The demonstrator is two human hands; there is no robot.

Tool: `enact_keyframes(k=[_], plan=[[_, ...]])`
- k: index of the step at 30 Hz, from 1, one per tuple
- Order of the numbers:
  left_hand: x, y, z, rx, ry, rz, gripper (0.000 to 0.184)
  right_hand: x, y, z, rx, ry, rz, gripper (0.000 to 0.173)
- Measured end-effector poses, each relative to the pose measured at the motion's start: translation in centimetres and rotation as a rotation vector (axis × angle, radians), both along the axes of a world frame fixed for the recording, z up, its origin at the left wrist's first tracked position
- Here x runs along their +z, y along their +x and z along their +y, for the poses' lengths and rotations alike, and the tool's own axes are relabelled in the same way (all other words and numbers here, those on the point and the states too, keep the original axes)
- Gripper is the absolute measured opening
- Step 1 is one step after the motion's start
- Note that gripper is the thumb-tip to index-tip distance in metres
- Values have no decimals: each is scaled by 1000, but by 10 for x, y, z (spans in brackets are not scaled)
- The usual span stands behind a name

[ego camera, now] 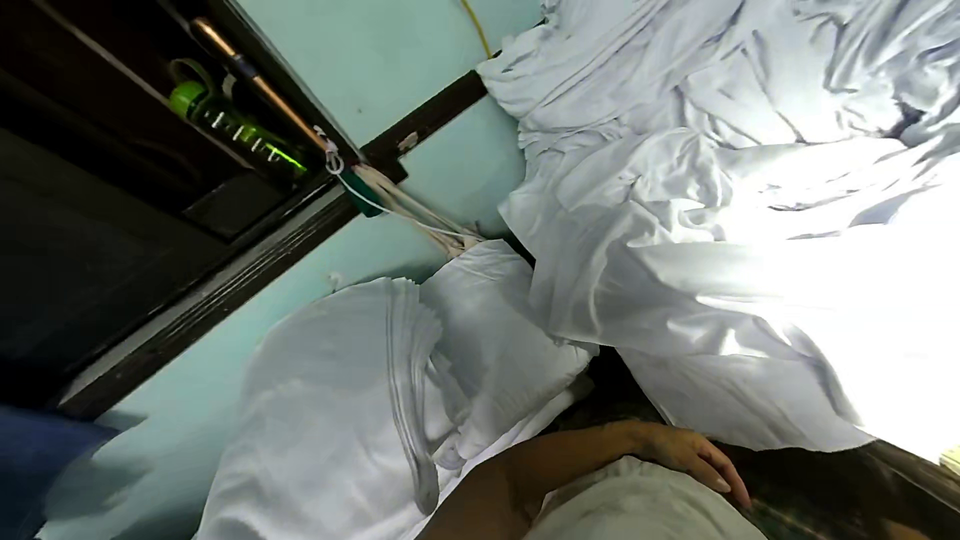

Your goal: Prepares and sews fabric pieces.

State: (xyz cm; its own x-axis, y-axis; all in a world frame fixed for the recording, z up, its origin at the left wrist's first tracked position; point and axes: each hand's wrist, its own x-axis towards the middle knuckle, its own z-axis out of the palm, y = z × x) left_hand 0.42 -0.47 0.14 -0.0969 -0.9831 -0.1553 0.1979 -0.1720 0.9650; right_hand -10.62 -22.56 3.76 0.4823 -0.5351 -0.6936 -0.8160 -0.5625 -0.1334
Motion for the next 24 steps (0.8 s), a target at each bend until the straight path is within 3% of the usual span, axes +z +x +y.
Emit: enact_keyframes(k=[2, 3, 6, 8, 9, 11, 13, 14, 17, 20, 24], plan=[[-2, 1, 0, -9, -6, 21, 30, -49, -30, -7, -54, -142, -438, 29], [-2, 2, 0, -8, -8, 24, 29, -51, -33, -6, -58, -168, -506, 25], [-4, 1, 1, -10, -14, 20, 28, -30, -30, 13, 11, -247, -515, 29], [-6, 2, 0, -17, -21, 18, 29, 32, -6, 42, -11, -210, -227, 27], [-6, 2, 0, -20, -17, 22, 28, 40, 2, 45, -25, -169, -100, 31], [-8, 2, -1, -24, -29, 28, 28, 6, 1, 21, -30, -46, -53, 44], [-10, 2, -1, -35, -39, 30, 28, -69, -9, -22, -102, 24, -212, 50], [-11, 2, -1, -40, -38, 35, 28, -86, -11, -29, -129, 41, -267, 49], [-8, 3, 0, -53, -4, 25, 28, -64, -6, -12, -129, 71, -346, 45], [-14, 6, 0, -59, -37, 51, 29, -80, -5, -16, -99, 47, -391, 49], [-16, 9, 2, -71, -39, 82, 30, -38, 0, 0, -75, 91, -282, 47]])
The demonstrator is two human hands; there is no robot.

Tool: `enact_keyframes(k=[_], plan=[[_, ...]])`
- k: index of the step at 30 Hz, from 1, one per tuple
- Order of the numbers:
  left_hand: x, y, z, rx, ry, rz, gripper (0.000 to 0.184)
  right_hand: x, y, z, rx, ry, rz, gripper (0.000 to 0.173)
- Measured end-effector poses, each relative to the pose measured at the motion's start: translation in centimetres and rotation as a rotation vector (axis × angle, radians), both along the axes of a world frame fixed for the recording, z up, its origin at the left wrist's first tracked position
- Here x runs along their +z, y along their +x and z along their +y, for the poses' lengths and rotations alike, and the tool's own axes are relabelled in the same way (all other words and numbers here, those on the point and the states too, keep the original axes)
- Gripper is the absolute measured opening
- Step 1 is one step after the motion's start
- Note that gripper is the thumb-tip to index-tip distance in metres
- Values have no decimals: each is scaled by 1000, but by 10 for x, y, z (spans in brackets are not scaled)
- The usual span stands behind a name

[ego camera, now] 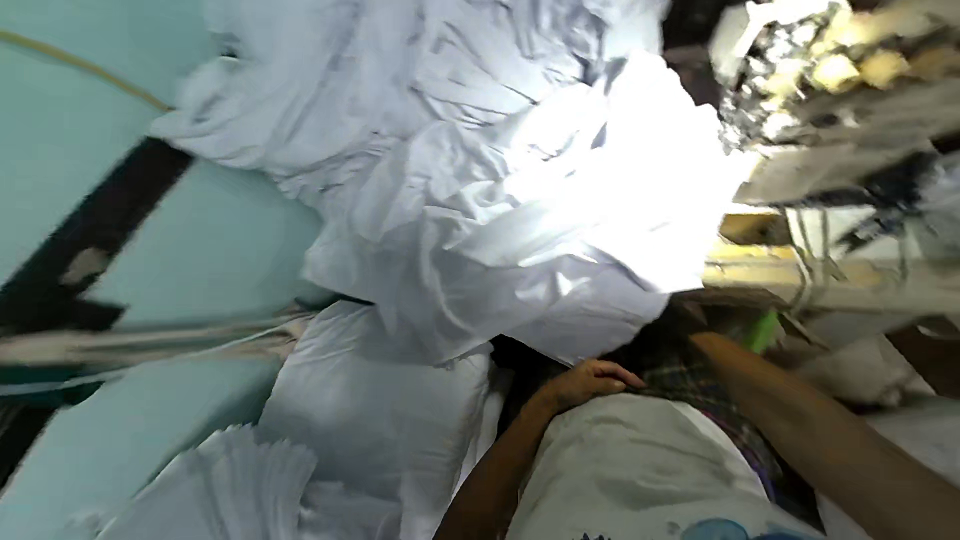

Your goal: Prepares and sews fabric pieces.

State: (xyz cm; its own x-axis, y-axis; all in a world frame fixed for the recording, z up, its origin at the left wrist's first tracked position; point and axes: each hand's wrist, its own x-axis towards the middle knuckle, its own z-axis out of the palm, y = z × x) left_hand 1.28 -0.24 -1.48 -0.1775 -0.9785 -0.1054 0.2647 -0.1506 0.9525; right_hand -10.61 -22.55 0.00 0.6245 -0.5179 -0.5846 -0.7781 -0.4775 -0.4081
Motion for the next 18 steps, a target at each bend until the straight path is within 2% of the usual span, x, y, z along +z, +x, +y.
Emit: enact_keyframes(k=[1, 2, 4, 6, 7, 10, 12, 15, 18], plan=[[-1, -1, 1, 1, 7, 12, 30, -4, -3, 5, -57, -16, -10, 45], [-2, -1, 1, 4, 12, 29, 30, -5, 0, 0, -72, 95, 92, 47], [-4, 2, 1, 4, 7, 59, 30, -65, -2, 6, -282, -60, -165, 42], [-5, 2, 3, 3, 4, 62, 29, -84, -2, -2, -295, -6, -130, 47], [-3, 3, 3, 4, 5, 50, 29, -74, -3, -4, -277, 40, -79, 48], [4, 2, 2, -9, 14, -32, 27, 3, 1, 4, -102, 104, 135, 50], [12, 0, 0, -31, 21, -99, 26, 33, -11, 14, 5, 88, 138, 50], [30, -1, -8, -95, 10, -229, 25, 39, -64, 27, -7, -21, -203, 38], [52, 1, -21, -152, -65, -272, 25, 60, -118, 37, -153, -186, -494, 26]])
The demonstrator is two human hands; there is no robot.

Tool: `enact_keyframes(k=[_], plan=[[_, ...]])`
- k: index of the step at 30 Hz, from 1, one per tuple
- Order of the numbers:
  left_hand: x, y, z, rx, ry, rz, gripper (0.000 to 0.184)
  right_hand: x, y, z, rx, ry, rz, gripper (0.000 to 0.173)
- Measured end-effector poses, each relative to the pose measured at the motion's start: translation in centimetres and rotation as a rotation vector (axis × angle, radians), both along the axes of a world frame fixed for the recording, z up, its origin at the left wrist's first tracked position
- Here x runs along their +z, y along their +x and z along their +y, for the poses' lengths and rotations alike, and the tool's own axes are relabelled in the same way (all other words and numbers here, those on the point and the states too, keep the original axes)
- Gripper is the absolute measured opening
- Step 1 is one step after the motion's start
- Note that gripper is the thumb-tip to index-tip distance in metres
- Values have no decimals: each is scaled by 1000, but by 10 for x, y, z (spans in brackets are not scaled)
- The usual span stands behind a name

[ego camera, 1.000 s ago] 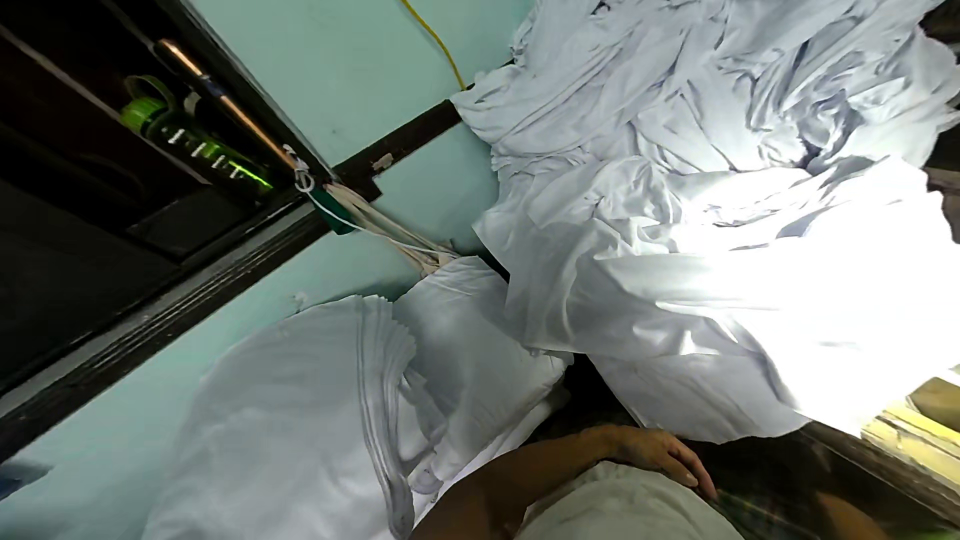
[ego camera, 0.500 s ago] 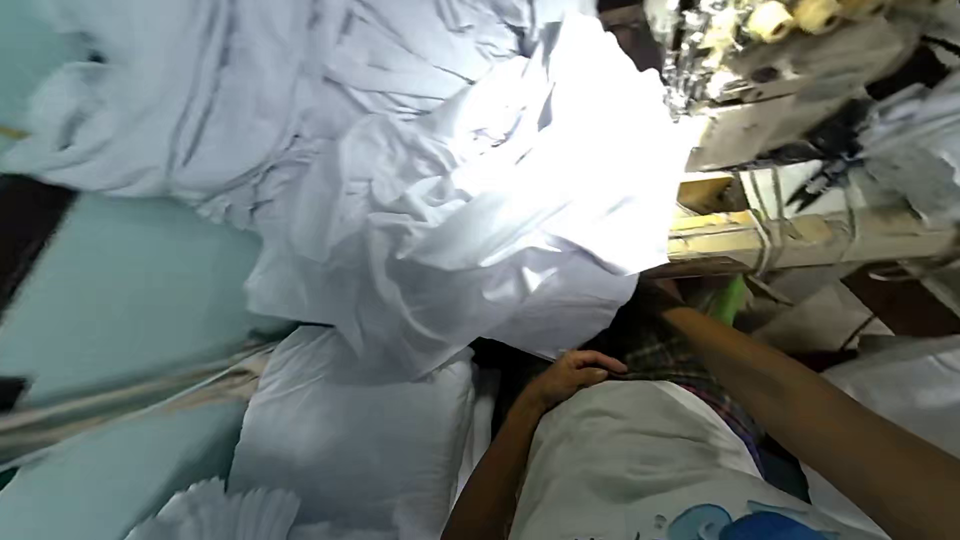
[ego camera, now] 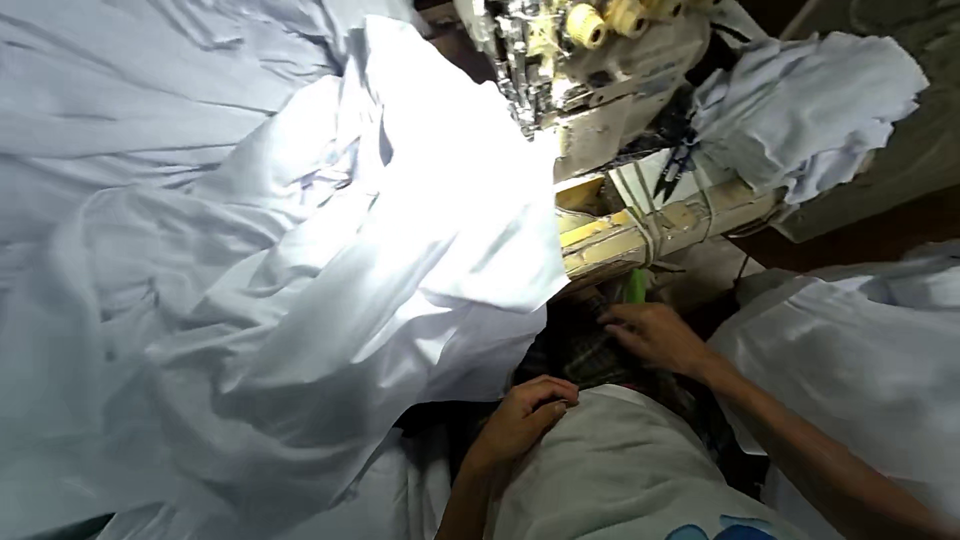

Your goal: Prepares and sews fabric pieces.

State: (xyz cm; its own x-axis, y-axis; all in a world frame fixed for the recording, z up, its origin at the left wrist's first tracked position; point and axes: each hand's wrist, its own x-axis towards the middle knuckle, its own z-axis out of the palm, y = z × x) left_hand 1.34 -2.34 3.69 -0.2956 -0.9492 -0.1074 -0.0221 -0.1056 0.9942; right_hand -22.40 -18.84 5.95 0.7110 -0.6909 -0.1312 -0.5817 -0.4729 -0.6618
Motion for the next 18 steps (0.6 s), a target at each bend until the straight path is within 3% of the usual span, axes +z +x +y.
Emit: enact_keyframes(k=[4, 9, 18], plan=[[16, 1, -25, -64, -125, 0, 25, 45, -35, -17, -307, -308, -86, 18], [22, -6, -42, -39, -129, -207, 24, 82, -35, -69, -445, -589, -100, 20], [7, -8, -20, -9, 53, -170, 24, 95, -14, -149, -455, -513, -57, 24]])
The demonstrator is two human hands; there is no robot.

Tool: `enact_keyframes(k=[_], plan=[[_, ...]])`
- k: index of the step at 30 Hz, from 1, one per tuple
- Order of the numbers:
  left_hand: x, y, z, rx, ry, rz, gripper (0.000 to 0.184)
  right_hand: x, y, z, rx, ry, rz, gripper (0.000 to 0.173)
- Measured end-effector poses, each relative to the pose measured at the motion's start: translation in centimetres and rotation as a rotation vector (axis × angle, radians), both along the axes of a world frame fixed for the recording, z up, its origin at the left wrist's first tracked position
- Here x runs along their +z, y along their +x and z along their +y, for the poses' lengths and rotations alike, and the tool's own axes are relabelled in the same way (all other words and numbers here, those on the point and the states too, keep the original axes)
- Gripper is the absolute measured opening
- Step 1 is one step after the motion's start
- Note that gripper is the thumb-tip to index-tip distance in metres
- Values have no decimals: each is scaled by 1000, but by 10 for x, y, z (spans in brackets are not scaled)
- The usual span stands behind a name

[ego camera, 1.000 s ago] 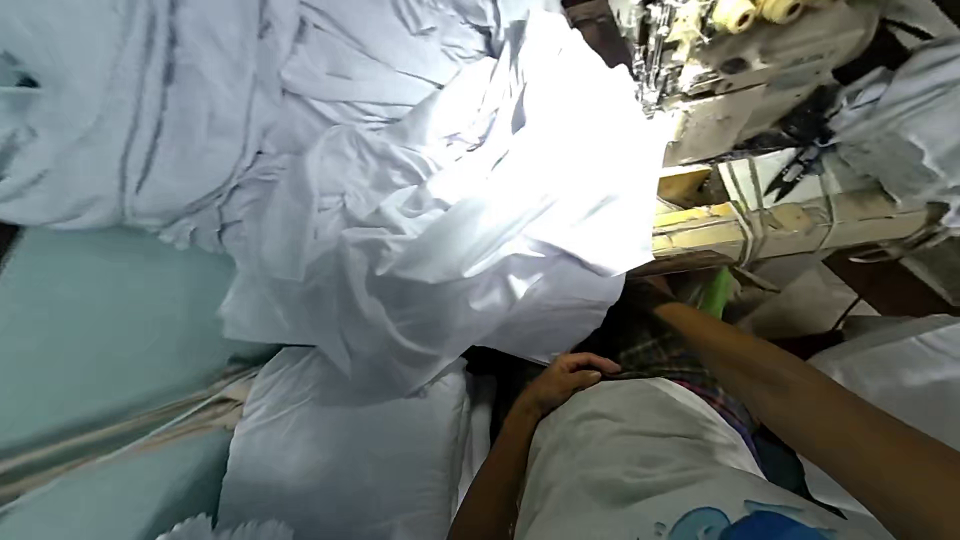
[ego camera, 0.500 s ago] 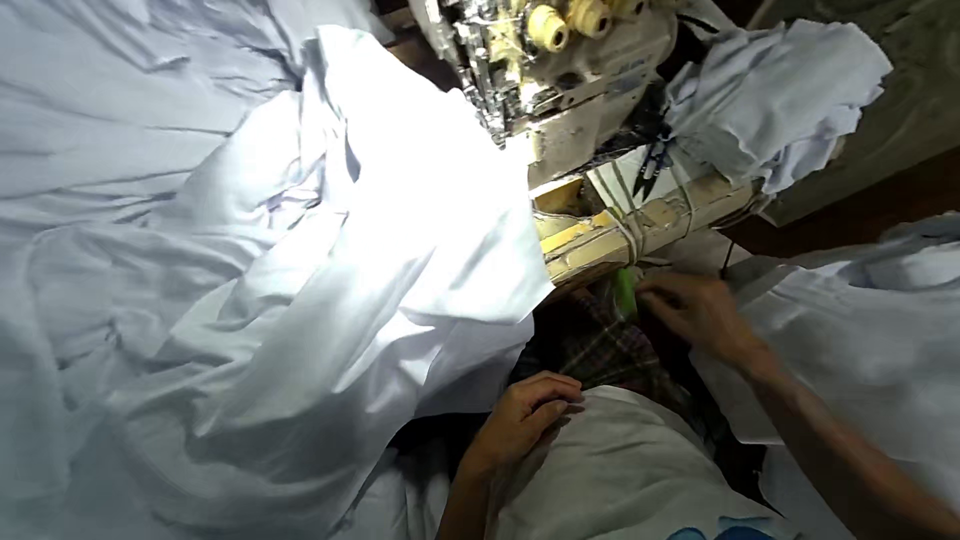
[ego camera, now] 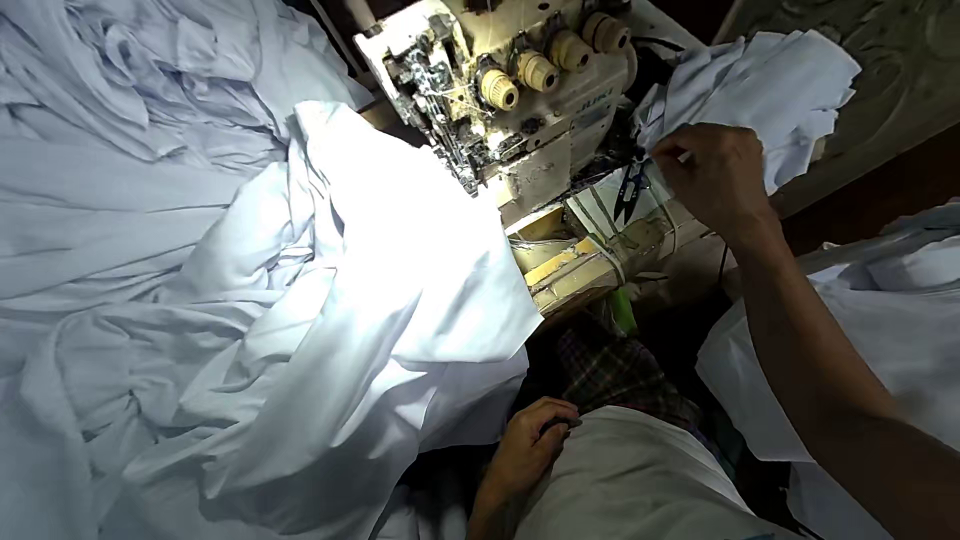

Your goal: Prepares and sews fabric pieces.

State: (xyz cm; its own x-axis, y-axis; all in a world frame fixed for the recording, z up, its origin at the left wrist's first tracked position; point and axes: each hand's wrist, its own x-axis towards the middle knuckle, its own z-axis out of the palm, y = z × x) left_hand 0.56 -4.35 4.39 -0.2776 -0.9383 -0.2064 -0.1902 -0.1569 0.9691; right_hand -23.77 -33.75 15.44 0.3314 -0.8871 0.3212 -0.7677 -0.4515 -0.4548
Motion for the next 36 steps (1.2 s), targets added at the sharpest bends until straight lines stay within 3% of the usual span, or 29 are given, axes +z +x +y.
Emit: enact_keyframes(k=[7, 11, 18, 29, 36], plan=[[0, -7, -9, -50, 41, -62, 24, 18, 35, -29, 49, 336, 332, 26], [-1, -14, -15, -49, 17, -97, 24, 19, 47, -39, 22, 410, 440, 27], [-5, -16, -14, -70, 62, -85, 23, 17, 43, -29, -64, 438, 396, 25], [-7, -17, -16, -60, 102, -89, 24, 9, 18, -38, -30, 555, 172, 23], [-8, -18, -15, -44, 138, -91, 24, 6, 29, -32, -65, 452, 250, 22]])
